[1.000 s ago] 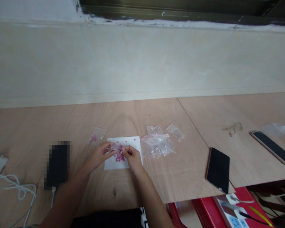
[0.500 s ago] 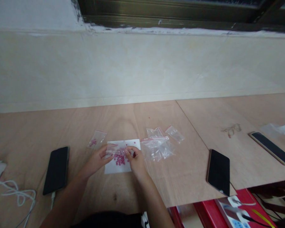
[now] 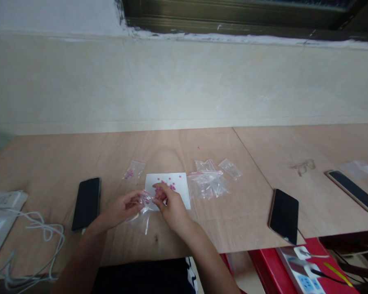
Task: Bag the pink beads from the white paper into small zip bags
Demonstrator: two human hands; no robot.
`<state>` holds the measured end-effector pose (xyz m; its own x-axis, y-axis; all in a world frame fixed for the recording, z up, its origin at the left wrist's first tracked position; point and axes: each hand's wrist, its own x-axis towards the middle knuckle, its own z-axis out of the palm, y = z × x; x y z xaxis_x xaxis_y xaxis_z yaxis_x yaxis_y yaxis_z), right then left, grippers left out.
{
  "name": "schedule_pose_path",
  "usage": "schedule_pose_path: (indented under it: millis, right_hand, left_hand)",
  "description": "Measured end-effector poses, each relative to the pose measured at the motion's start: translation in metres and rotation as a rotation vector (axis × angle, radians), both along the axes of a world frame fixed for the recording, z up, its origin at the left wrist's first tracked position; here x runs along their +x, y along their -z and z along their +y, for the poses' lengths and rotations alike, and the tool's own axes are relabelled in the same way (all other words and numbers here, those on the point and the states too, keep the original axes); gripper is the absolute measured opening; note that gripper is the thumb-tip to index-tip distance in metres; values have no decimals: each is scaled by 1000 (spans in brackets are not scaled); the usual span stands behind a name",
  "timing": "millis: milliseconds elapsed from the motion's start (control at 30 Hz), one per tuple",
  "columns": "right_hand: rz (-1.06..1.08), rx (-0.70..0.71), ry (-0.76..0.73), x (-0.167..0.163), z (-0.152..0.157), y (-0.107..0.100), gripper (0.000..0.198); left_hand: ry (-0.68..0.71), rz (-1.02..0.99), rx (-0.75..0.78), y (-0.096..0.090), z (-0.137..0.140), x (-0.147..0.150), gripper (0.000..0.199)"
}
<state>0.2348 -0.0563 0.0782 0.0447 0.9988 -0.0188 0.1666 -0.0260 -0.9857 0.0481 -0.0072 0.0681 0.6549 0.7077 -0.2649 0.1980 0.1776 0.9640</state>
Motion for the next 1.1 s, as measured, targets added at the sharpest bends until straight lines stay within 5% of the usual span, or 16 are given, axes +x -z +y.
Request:
schedule_pose_path:
  millis: [267, 533, 767, 1100]
  right_hand:
    - [60, -2, 65, -3, 3, -4, 31]
    - [-59, 43, 69, -12, -1, -10, 29]
    - [29, -90, 78, -15, -7, 7, 21]
    - [20, -5, 151, -16, 2, 3, 24]
  left_hand:
    - [72, 14, -8, -6, 0, -8, 26]
    - [-58, 135, 305, -18, 7, -8, 20]
    - [-215, 99, 272, -8, -6, -5, 21]
    - [-39, 69, 203, -19, 2, 6, 24]
